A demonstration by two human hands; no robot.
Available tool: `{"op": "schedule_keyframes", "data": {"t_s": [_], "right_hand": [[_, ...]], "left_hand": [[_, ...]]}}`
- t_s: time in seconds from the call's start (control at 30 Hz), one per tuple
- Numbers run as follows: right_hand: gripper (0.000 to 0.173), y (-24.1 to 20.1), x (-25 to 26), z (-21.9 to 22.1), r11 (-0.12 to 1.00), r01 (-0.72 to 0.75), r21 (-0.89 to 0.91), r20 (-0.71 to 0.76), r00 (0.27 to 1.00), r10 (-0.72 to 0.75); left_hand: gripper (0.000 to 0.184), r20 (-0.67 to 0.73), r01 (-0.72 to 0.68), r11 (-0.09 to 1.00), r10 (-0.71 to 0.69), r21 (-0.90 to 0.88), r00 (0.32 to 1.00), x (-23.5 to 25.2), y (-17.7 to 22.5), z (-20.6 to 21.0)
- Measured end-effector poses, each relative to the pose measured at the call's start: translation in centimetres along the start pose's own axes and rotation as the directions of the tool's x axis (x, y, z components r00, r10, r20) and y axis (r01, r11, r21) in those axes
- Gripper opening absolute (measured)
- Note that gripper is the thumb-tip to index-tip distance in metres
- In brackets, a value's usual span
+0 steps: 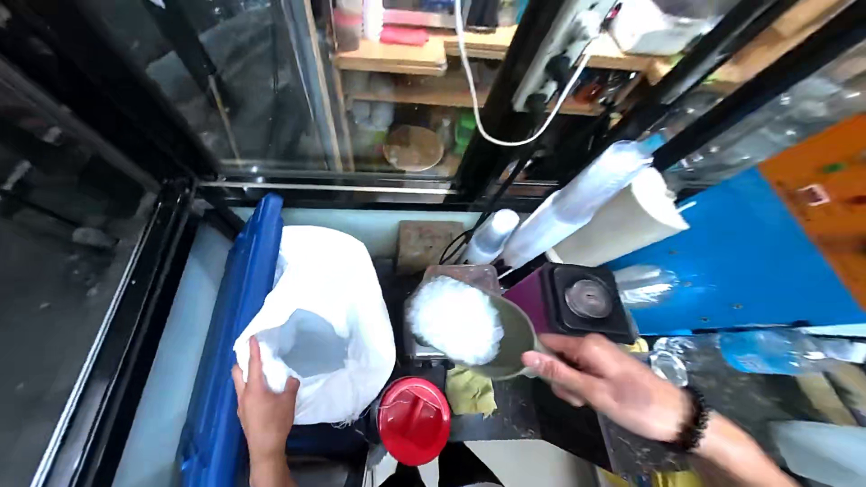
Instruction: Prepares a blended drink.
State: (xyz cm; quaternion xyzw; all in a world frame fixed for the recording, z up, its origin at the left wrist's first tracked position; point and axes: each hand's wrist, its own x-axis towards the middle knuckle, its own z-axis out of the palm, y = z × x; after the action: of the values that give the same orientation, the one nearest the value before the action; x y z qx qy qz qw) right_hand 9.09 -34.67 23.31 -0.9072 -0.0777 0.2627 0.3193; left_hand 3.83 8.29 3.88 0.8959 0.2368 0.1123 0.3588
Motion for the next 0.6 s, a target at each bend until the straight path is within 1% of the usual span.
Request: {"op": "schedule_keyframes", "data": {"t_s": [0.03, 0.1, 0.13, 0.17, 0.23, 0.27, 0.3, 0.33, 0.37, 0.4, 0.43, 0.47, 0.5, 0.53, 0.57, 0.6], "right_hand": [[0.061, -0.1, 0.2, -1.6, 0.979, -0.041, -0.201, -0.027, 0.999, 0.036], [0.063, -1.9, 1.9, -3.3, 0.844, -0.108, -0.525, -0.022, 0.993, 0.113], [0.061, -3.7, 3.5, -3.2, 0.76, -0.132, -0.636, 0.017, 0.983, 0.185], [0.056, -5.4, 5.3, -2.5, 0.689, -0.126, -0.714, 0.069, 0.966, 0.248], [0.037, -8.3, 8.6, -0.1, 0.593, -0.077, -0.802, 0.175, 0.917, 0.357], [0.028, -9.6, 9.6, 1.0, 0.564, -0.062, -0.823, 0.198, 0.901, 0.387], [0.025, -10.8, 9.9, 1.6, 0.547, -0.058, -0.835, 0.198, 0.897, 0.396], [0.024, -11.8, 9.4, 1.6, 0.537, -0.069, -0.841, 0.166, 0.912, 0.376], [0.02, -12.5, 8.3, 1.2, 0.526, -0.085, -0.846, 0.101, 0.944, 0.315], [0.016, -12.9, 6.5, 0.5, 0.513, -0.089, -0.854, 0.022, 0.978, 0.207], [0.022, -13.3, 4.8, -0.3, 0.507, -0.08, -0.858, -0.05, 0.996, 0.072], [0.032, -14.0, 3.4, -0.8, 0.518, -0.062, -0.853, -0.097, 0.994, -0.042], [0.036, -14.7, 2.7, -0.5, 0.56, -0.021, -0.828, -0.11, 0.986, -0.126], [0.035, -15.7, 2.7, 0.8, 0.633, 0.036, -0.773, -0.068, 0.988, -0.138], [0.03, -17.3, 3.5, 2.7, 0.743, 0.077, -0.665, 0.07, 0.997, -0.04], [0.027, -18.3, 5.2, 5.6, 0.835, 0.093, -0.543, 0.201, 0.979, 0.021]], "left_hand": [[0.1, 0.007, 0.003, 1.0, -0.003, -0.002, 1.0, 0.1, 0.0, 0.1], [0.099, 0.02, 0.002, 1.0, -0.003, 0.014, 1.0, 0.4, 0.0, 0.2], [0.098, 0.026, 0.0, 1.0, -0.001, 0.025, 1.0, 0.4, 0.1, 0.3], [0.098, 0.031, -0.007, 0.999, 0.006, 0.035, 0.999, 0.4, 0.1, 0.4], [0.097, 0.042, -0.034, 0.998, 0.032, 0.051, 0.999, 0.1, 0.4, 0.3], [0.096, 0.047, -0.039, 0.998, 0.037, 0.055, 0.998, -0.1, 0.5, 0.1], [0.095, 0.051, -0.038, 0.997, 0.035, 0.061, 0.998, -0.4, 0.5, -0.2], [0.095, 0.057, -0.034, 0.997, 0.03, 0.064, 0.998, -0.5, 0.5, -0.4], [0.093, 0.064, -0.034, 0.997, 0.03, 0.063, 0.998, -0.8, 0.4, -0.6], [0.091, 0.074, -0.045, 0.998, 0.041, 0.052, 0.996, -1.0, 0.1, -0.7], [0.087, 0.083, -0.068, 0.997, 0.065, 0.033, 0.994, -1.3, -0.3, -0.9], [0.084, 0.095, -0.092, 0.996, 0.09, 0.014, 0.991, -1.5, -0.6, -1.1], [0.08, 0.11, -0.109, 0.994, 0.108, 0.002, 0.988, -1.7, -0.9, -1.4], [0.075, 0.125, -0.129, 0.992, 0.129, -0.008, 0.984, -1.9, -1.1, -1.8], [0.071, 0.139, -0.16, 0.987, 0.161, -0.021, 0.977, -2.1, -1.3, -2.2], [0.068, 0.156, -0.194, 0.981, 0.196, -0.025, 0.968, -2.4, -1.2, -2.4]]}}
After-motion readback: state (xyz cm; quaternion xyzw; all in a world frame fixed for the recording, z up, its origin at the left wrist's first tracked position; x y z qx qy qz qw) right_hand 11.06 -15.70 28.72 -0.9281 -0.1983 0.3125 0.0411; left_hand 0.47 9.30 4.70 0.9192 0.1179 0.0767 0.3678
